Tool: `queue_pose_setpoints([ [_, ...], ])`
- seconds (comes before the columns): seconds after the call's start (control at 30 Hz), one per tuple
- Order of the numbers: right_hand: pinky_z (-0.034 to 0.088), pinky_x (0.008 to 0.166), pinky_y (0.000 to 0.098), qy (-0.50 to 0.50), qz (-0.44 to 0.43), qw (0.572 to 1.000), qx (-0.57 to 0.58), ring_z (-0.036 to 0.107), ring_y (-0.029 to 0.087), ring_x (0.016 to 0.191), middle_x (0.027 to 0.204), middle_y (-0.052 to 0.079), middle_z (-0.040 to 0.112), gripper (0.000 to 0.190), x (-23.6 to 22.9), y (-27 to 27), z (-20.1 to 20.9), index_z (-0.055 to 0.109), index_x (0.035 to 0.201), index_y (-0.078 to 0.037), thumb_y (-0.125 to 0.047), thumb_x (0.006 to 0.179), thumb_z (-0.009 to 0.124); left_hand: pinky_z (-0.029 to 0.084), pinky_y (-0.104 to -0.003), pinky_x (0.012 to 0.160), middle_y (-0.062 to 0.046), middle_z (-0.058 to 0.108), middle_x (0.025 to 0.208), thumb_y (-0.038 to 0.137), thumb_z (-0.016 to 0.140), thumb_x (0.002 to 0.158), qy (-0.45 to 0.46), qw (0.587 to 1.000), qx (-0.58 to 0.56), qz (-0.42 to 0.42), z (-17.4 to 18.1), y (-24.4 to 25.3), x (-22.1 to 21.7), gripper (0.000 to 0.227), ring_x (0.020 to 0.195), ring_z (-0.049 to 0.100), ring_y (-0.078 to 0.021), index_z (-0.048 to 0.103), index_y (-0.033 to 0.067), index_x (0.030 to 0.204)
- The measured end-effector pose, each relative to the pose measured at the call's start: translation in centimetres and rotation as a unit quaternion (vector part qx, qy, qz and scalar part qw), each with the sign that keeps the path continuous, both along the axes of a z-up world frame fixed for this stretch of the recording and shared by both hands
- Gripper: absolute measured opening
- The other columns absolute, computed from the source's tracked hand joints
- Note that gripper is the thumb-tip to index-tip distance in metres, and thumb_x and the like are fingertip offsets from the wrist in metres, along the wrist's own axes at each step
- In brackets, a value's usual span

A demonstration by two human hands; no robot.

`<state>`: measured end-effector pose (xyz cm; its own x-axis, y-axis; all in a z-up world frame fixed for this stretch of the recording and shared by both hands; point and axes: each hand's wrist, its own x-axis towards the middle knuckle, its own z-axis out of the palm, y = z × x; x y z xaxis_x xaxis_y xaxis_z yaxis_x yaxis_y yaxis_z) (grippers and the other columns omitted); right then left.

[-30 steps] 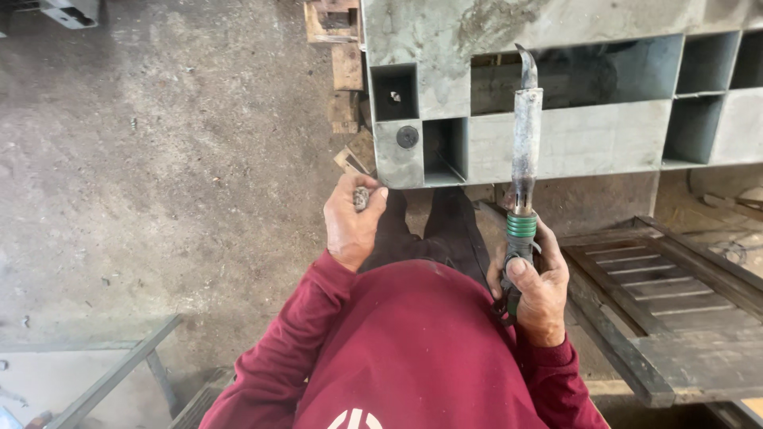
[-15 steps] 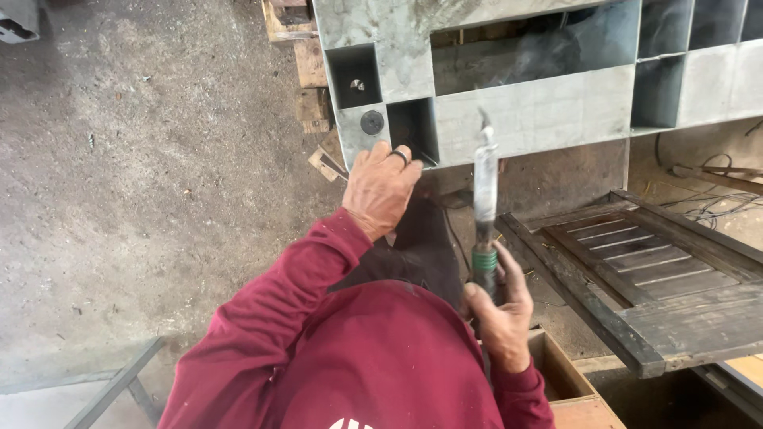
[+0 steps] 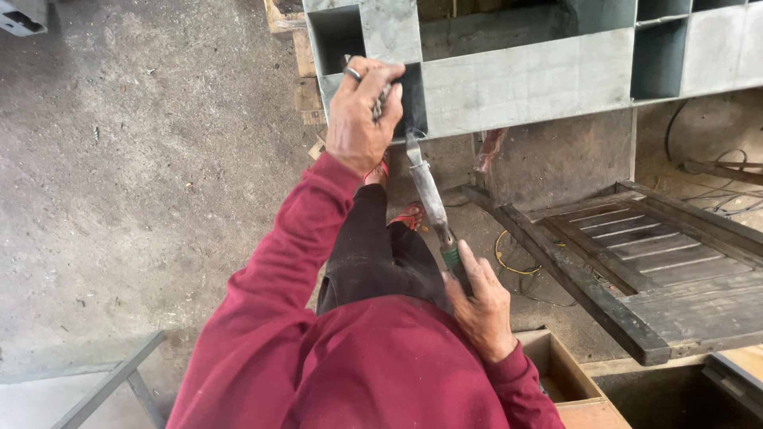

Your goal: The person uses a handheld scraping tool to remove gray residue from a metal surface. They repeatedly scrape the same area and occasionally wipe the tool with a cloth.

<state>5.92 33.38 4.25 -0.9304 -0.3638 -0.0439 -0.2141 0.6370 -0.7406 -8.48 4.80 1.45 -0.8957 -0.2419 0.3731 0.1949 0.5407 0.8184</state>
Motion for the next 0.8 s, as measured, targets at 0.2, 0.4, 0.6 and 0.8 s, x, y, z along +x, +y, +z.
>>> queue_pose_setpoints([
  [0.2,0.052,0.063,0.038,-0.003,-0.01,1.0,0.02,0.064,0.027,0.072,0.095,0.012,0.063,0.063,0.0,-0.5,-0.7,0.049,0.15,-0.007,-0.009,0.091,0.073,0.059,-0.034,0.081,-0.009,0.064,0.106,0.005,0.074,0.098,0.002,0.999,-0.006,0.039,-1.0,0.3,-0.4,0.016,0.092,0.069,-0.0234,0.069,0.0047,0.113],
  [0.4,0.052,0.065,0.0371,-0.046,-0.016,0.999,-0.013,0.063,0.027,0.072,0.094,0.013,0.062,0.062,0.2,-0.5,-1.0,0.047,0.152,-0.006,-0.007,0.093,0.069,0.059,-0.033,0.077,-0.008,0.064,0.104,0.005,0.074,0.097,0.003,0.999,-0.016,0.045,-1.2,0.4,-0.5,0.014,0.088,0.07,-0.0232,0.07,0.0054,0.11],
  [0.6,0.053,0.065,0.0361,-0.032,-0.013,0.999,-0.036,0.064,0.026,0.074,0.095,0.013,0.063,0.062,0.2,-0.6,-1.8,0.047,0.151,-0.004,-0.006,0.093,0.067,0.059,-0.033,0.078,-0.008,0.064,0.104,0.005,0.075,0.097,0.004,0.999,-0.01,0.042,-1.3,0.3,-0.3,0.014,0.088,0.07,-0.0221,0.07,0.0057,0.111],
  [0.8,0.053,0.066,0.0376,-0.026,-0.033,0.999,-0.03,0.065,0.029,0.075,0.097,0.015,0.063,0.061,1.0,-1.3,-2.4,0.048,0.15,-0.004,-0.006,0.093,0.068,0.057,-0.033,0.077,-0.008,0.064,0.103,0.004,0.076,0.096,0.002,0.999,-0.012,0.043,-1.0,0.4,-0.4,0.015,0.089,0.069,-0.0226,0.071,0.0047,0.11],
])
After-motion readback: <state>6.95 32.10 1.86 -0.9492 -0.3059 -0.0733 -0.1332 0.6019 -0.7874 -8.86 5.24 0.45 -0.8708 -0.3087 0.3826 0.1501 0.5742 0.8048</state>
